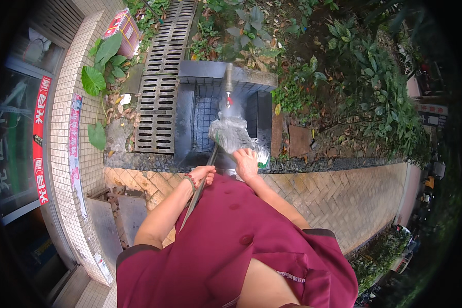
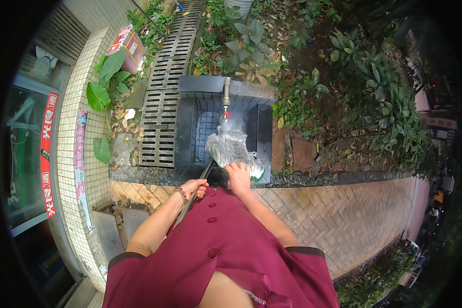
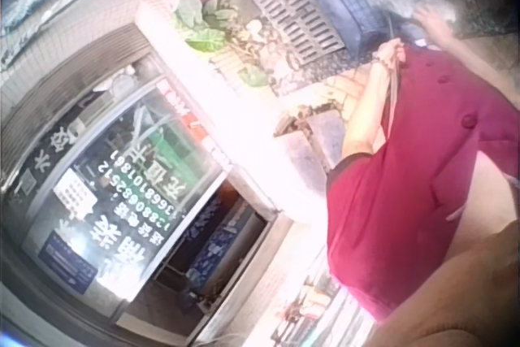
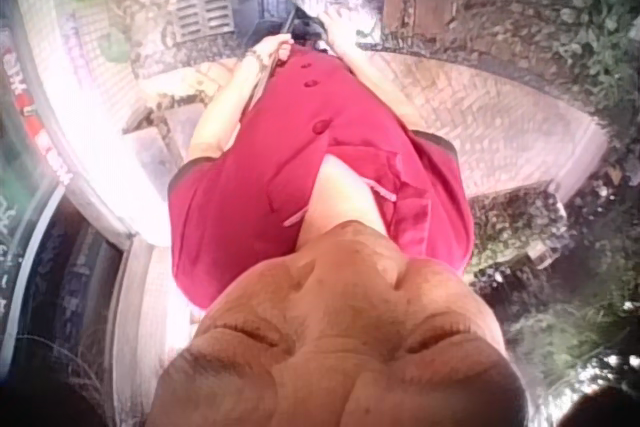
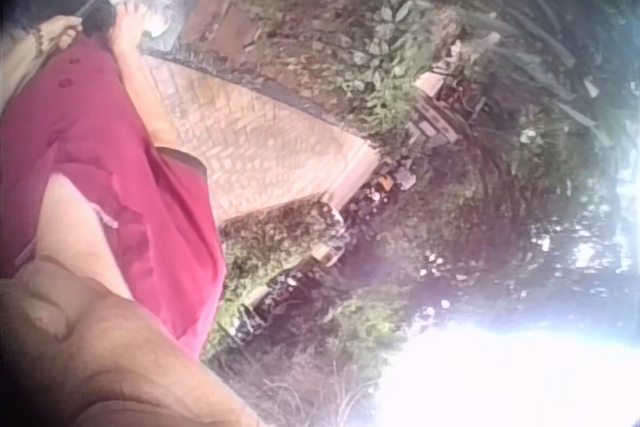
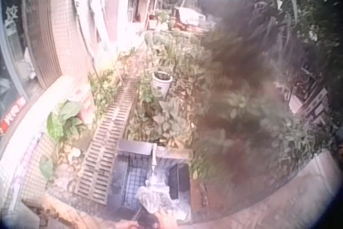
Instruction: The person rinses a green flat mop under an outdoor tap, repeatedly squeezing and wringing the mop head to remove water. After rinsing, the person hangs the mop on a nearby wall and then walks away.
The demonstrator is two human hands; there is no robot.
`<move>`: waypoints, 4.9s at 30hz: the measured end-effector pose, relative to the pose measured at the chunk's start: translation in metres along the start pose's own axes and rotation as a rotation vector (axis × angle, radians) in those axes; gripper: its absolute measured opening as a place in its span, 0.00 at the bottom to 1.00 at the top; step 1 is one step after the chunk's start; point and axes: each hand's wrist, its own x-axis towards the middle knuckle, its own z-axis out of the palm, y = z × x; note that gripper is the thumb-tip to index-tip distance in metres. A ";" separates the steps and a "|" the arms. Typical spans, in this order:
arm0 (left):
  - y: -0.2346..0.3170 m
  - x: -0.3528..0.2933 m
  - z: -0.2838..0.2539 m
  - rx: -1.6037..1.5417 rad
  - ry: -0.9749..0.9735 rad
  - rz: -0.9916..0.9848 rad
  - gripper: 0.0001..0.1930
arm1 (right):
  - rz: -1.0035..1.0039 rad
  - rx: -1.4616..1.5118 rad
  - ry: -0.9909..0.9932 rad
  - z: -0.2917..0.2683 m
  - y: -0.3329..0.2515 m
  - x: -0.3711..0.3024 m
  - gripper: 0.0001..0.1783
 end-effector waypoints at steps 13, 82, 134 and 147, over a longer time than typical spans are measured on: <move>0.015 0.003 0.002 -0.031 -0.028 0.114 0.10 | -0.165 -0.016 -0.012 -0.021 -0.018 0.104 0.11; -0.016 0.003 0.012 -0.168 -0.095 0.047 0.12 | -0.143 0.042 -0.068 -0.073 0.047 0.110 0.15; -0.100 -0.067 0.017 0.325 0.028 0.134 0.07 | 0.306 0.356 0.191 -0.068 0.020 -0.081 0.18; -0.034 -0.053 0.015 0.116 0.019 0.149 0.11 | 0.583 0.500 0.200 -0.049 0.051 0.044 0.17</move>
